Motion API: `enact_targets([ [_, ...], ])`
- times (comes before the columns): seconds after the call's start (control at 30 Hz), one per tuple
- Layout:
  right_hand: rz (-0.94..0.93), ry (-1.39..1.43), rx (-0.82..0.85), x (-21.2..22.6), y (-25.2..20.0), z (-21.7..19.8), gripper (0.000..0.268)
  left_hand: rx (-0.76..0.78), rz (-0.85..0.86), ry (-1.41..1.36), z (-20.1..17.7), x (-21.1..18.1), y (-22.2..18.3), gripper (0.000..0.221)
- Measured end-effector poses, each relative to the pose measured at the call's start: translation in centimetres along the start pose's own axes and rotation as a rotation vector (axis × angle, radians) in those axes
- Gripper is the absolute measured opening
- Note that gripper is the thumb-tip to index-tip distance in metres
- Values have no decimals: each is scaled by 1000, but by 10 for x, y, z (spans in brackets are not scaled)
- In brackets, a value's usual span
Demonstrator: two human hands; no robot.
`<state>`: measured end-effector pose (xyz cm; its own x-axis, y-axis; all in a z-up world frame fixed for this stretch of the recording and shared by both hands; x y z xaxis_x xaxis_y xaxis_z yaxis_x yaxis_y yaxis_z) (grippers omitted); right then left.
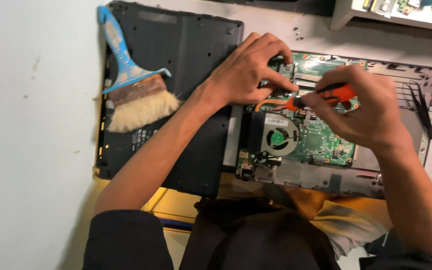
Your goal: Securing components on a laptop motherboard with a screwdriver and installing a cooling fan.
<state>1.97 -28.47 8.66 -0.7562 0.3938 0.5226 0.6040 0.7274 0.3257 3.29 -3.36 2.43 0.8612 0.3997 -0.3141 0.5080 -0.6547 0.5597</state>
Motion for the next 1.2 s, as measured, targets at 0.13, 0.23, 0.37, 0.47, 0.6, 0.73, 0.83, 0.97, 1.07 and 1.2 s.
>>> enact_targets([
  [0.13, -86, -43, 78, 46, 37, 16, 36, 3, -23, -45, -2, -5, 3, 23],
  [0.23, -137, -234, 82, 62, 45, 23, 34, 15, -87, -91, 0, -3, 3, 11],
  [0.37, -160, -442, 138, 77, 52, 25, 26, -14, -64, -74, 1, -2, 1, 19],
  [0.47, -150, -480, 187, 84, 57, 23, 33, -13, -75, -87, 3, 1, 1, 26],
  [0.6, -180, -451, 278, 96, 64, 22, 28, 14, -129, -210, 8, 11, -1, 14],
  [0.73, -226, -503, 266, 104, 61, 22, 28, -14, -125, -233, 9, 15, -3, 16],
  [0.83, -208, -541, 241, 103, 63, 22, 32, -13, -115, -233, 11, 20, -2, 42],
  [0.97, -118, -485, 286, 96, 66, 22, 44, -37, -121, -226, 7, 16, -2, 13],
  [1.07, -84, -488, 296, 93, 67, 21, 67, -43, -120, -230, 11, 16, -3, 8],
  [1.2, -105, -418, 313, 92, 69, 19, 36, -6, -136, -212, 15, 20, -3, 23],
])
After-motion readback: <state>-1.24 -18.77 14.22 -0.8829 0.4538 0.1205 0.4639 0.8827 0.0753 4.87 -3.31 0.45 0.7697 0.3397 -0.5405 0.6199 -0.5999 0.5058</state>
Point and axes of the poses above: each hand's wrist, its own y-axis towards the middle knuckle, its own z-axis out of the palm, x = y × z, the point moved 5 cm from there along y, towards the middle knuckle, and after that the axes turned 2 degrees about x, right-handed, at the moved point
